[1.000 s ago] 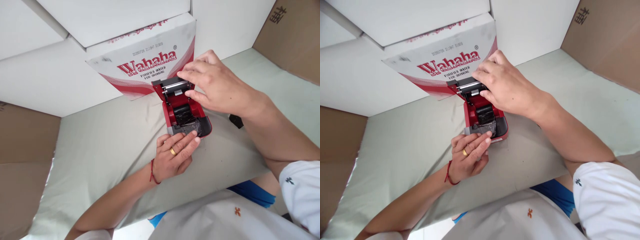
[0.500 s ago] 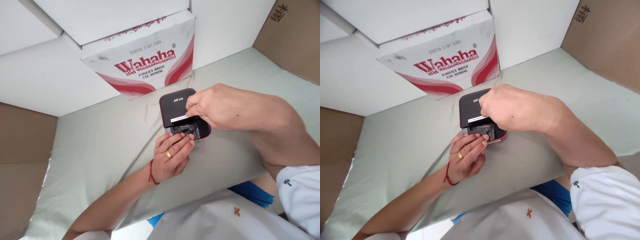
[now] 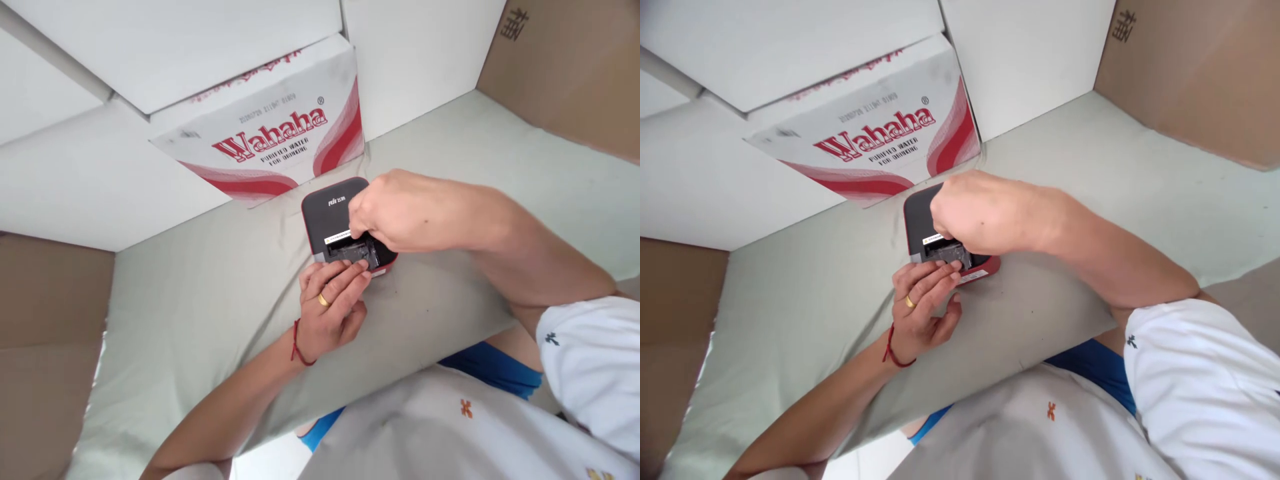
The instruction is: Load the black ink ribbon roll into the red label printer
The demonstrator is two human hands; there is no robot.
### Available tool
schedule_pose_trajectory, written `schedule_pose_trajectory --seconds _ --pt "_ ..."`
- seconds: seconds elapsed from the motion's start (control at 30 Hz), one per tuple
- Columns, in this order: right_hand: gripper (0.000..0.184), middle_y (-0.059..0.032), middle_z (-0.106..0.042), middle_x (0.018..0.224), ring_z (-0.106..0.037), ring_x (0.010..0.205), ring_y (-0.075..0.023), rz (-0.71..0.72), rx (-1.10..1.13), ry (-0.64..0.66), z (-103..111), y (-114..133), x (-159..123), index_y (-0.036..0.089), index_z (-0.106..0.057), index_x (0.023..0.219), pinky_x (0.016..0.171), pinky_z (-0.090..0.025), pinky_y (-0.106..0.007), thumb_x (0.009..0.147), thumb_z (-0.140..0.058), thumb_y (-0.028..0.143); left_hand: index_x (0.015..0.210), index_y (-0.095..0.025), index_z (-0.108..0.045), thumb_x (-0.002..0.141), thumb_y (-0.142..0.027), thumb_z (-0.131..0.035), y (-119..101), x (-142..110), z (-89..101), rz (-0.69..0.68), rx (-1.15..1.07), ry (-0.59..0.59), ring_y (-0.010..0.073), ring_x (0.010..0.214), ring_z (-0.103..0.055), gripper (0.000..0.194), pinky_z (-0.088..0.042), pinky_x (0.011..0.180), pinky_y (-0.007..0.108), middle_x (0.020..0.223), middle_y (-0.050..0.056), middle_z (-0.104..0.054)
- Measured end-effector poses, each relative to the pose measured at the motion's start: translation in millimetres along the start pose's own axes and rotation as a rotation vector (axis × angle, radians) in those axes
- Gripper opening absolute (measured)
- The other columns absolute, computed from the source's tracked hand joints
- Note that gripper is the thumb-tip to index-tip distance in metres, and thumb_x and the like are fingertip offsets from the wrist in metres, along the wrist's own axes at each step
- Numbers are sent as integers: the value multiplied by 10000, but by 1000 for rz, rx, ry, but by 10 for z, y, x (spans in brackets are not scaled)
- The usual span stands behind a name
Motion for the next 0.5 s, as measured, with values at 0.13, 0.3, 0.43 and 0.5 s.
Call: schedule_pose_trajectory --seconds 0.13,0.3,0.43,0.5 --pt "281 -26 -716 809 -398 621 -123 142 51 83 -67 107 -131 176 -666 754 655 -258 -355 910 -556 -29 1673 -273 -569 1001 -134 -658 91 -30 75 31 -93 -34 281 1184 -807 692 -622 1013 457 1310 108 -884" --pt "305 -28 -698 797 -324 559 -108 167 28 156 -139 150 -130 177 -609 732 627 -265 -360 954 -528 -15 1621 -369 -580 1066 -387 -738 733 -148 256 431 -292 -213 316 1431 -709 577 -620 1191 550 1512 99 -717" --pt "273 -27 -744 847 -356 586 -116 178 54 168 -201 89 -93 190 -669 777 644 -255 -367 978 -560 41 1599 -455 -615 942 -611 -919 1235 -344 -52 765 -727 -75 337 1587 -622 741 -630 1211 495 1740 59 -601" --pt "236 -16 -751 861 -369 579 -114 168 56 159 -241 32 -87 195 -697 794 632 -250 -367 950 -593 51 1659 -481 -577 900 -618 -967 1347 -411 -168 823 -850 -31 344 1676 -557 865 -583 1304 507 1824 52 -536"
Point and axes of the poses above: each hand's wrist, its own x-axis towards the middle knuckle, its own z-axis out of the back of the hand, y = z × x, the point moved 8 cm from there along x, towards the middle knuckle
